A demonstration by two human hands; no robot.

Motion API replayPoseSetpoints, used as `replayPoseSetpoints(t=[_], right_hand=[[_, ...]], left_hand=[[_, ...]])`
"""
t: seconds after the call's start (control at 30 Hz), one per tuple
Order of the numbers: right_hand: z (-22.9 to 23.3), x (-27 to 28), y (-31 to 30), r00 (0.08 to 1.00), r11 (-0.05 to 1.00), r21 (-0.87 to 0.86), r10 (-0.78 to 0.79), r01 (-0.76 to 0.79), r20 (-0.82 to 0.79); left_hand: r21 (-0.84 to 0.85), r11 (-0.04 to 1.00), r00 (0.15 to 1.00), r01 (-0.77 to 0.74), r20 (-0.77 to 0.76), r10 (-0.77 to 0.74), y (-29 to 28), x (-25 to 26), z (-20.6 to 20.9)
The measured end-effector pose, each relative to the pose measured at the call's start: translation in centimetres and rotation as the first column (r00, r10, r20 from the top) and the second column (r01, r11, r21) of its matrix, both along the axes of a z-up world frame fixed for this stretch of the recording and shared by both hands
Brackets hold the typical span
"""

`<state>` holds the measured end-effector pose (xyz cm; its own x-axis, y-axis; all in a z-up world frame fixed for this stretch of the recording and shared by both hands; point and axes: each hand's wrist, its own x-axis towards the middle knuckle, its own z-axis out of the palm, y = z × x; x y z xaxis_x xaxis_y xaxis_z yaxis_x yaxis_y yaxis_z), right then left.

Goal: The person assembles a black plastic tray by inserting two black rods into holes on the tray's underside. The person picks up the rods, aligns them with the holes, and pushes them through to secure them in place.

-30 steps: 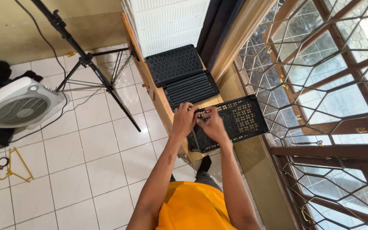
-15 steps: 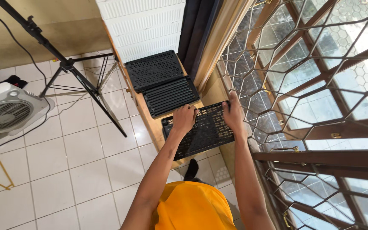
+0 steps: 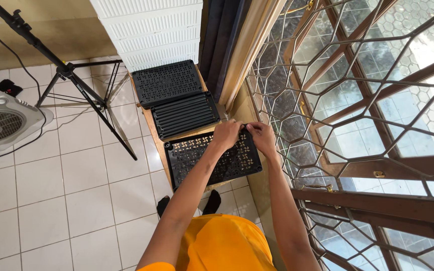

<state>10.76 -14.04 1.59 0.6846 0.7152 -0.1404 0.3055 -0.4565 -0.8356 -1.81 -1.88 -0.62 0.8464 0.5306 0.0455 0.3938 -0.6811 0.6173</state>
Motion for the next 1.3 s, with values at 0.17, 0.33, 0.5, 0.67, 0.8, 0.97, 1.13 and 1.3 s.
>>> replayPoseSetpoints(t=[0.17, 0.33, 0.5, 0.67, 0.8, 0.97, 1.13, 1.3], right_hand=[[1.3, -0.4, 0.3, 1.0, 1.0, -0.009, -0.005, 0.004, -0.023], [1.5, -0.9, 0.0, 0.994, 0.999, 0.021, -0.04, 0.043, -0.102], [1.0, -0.7, -0.5, 0.974, 0.995, 0.045, -0.074, 0.085, -0.212], [0.2, -0.7, -0.7, 0.974, 0.992, 0.096, -0.062, 0.085, -0.219], [0.0, -1.0, -0.7, 0.964, 0.985, 0.113, -0.098, 0.13, -0.247], [0.1, -1.2, -0.7, 0.973, 0.984, 0.117, -0.105, 0.132, -0.206], [-0.2, -1.6, -0.6, 0.979, 0.977, 0.145, -0.132, 0.155, -0.157], [-1.0, -1.8, -0.7, 0.98, 0.965, 0.2, -0.14, 0.167, -0.142]], left_hand=[[-0.086, 0.996, 0.999, 0.037, -0.011, -0.038, 0.8, -0.3, 0.3], [-0.148, 0.988, 0.998, 0.037, -0.039, -0.043, 0.7, -0.7, 1.9], [-0.155, 0.988, 0.997, 0.031, -0.059, -0.04, 0.5, -0.3, 1.8], [-0.219, 0.976, 0.996, 0.014, -0.087, -0.033, 0.7, 0.2, 0.5], [-0.219, 0.976, 0.994, 0.003, -0.103, -0.027, 0.6, 0.3, 0.1], [-0.201, 0.98, 0.995, 0.004, -0.092, -0.023, 0.5, 0.1, 0.4], [-0.162, 0.987, 0.99, -0.009, -0.142, -0.015, 0.6, -0.1, 0.9], [-0.137, 0.991, 0.982, -0.011, -0.189, -0.015, 0.7, 0.1, 0.6]])
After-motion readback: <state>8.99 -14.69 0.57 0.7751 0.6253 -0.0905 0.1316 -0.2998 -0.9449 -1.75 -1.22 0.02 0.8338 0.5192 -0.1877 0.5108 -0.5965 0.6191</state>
